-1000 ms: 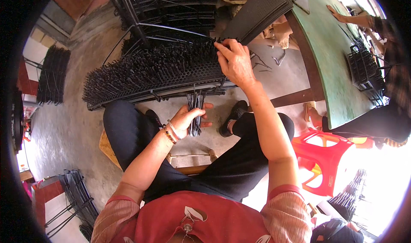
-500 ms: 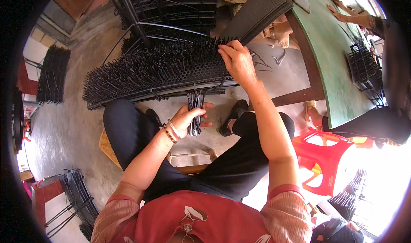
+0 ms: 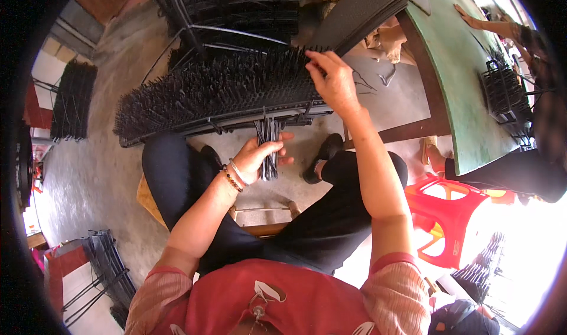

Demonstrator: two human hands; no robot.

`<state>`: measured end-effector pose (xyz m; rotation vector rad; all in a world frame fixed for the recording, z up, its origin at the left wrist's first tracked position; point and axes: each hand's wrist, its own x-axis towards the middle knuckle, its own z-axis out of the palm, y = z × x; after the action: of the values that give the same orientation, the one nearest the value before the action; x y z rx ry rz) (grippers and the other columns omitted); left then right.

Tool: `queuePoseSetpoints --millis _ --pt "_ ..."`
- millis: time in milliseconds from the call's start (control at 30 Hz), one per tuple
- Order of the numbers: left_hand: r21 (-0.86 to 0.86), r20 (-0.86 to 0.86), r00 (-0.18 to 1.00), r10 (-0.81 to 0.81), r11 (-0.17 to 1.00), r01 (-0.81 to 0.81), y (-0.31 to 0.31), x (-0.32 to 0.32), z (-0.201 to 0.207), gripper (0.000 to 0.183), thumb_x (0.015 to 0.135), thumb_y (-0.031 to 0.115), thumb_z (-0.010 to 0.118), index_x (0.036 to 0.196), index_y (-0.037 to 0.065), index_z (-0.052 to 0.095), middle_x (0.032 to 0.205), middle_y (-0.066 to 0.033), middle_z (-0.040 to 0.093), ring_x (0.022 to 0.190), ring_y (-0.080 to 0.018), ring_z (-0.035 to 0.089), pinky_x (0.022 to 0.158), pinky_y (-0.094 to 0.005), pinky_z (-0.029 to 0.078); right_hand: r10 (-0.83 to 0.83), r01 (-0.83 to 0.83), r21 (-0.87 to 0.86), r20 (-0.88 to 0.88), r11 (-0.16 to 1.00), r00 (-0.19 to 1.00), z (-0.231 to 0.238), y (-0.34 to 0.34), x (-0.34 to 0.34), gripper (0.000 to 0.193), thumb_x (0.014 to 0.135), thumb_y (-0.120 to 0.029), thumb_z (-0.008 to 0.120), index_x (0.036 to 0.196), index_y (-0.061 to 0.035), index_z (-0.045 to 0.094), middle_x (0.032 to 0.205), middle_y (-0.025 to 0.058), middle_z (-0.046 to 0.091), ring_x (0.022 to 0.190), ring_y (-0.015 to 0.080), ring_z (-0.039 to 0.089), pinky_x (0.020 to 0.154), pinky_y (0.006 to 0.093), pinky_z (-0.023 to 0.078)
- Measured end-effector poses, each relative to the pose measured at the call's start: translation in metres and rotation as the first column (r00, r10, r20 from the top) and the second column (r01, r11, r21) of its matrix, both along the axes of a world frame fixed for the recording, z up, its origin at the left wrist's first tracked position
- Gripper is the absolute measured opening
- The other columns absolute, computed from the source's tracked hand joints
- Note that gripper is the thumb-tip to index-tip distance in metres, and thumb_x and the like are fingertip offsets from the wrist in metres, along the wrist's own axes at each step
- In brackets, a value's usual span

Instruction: Insert bundles of plastic bristles into a perforated brush base.

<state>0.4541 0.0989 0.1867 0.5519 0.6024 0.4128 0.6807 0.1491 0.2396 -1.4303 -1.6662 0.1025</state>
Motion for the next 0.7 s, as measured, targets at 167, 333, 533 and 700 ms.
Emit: queuePoseSetpoints --millis 167,333,533,700 --pt "0.095 0.108 0.993 0.057 0.993 -0.067 0.009 0.000 0.015 0.032 0.088 0.014 0.055 0.117 -0.002 0.054 0.081 -0.0022 0.054 0.078 -0.0094 0.055 0.079 -0.0343 0.055 0.118 -0.291 -0.460 -0.367 0.839 0.923 0.016 -0.018 -0.018 0.024 0.084 -0.022 0.067 0.092 -0.0003 0.067 0.080 0.0025 0.064 0.073 0.0072 0.056 0.064 0.0241 0.045" --pt "0.073 0.105 0.990 0.090 0.993 -0.098 0.010 0.006 0.022 0.026 0.089 0.009 0.054 0.113 -0.002 0.052 0.089 -0.0049 0.055 0.080 -0.0117 0.056 0.082 -0.0382 0.055 0.164 -0.552 -0.615 -0.571 0.563 0.804 0.019 -0.033 -0.035 0.024 0.082 -0.020 0.069 0.087 0.0034 0.067 0.076 0.0061 0.065 0.068 0.0104 0.060 0.062 0.0242 0.048" --pt "0.013 0.038 0.977 0.210 0.977 -0.211 0.001 0.002 0.018 0.025 0.087 0.009 0.055 0.112 0.004 0.054 0.107 -0.0040 0.058 0.086 -0.0145 0.057 0.081 -0.0375 0.053 0.116 -0.609 -0.525 -0.693 0.594 0.711 -0.005 -0.033 -0.044 0.019 0.082 -0.016 0.067 0.085 0.0035 0.067 0.070 0.0064 0.065 0.065 0.0105 0.062 0.060 0.0236 0.050" --pt "-0.007 0.025 0.963 0.269 0.963 -0.269 0.006 0.009 0.007 0.018 0.087 0.008 0.054 0.105 0.005 0.056 0.104 -0.0047 0.059 0.092 -0.0184 0.058 0.084 -0.0431 0.052 0.005 -0.565 -0.474 -0.763 0.675 0.647 -0.003 -0.034 -0.034 0.020 0.083 -0.017 0.066 0.088 0.0017 0.065 0.073 0.0043 0.065 0.065 0.0095 0.061 0.059 0.0223 0.049"
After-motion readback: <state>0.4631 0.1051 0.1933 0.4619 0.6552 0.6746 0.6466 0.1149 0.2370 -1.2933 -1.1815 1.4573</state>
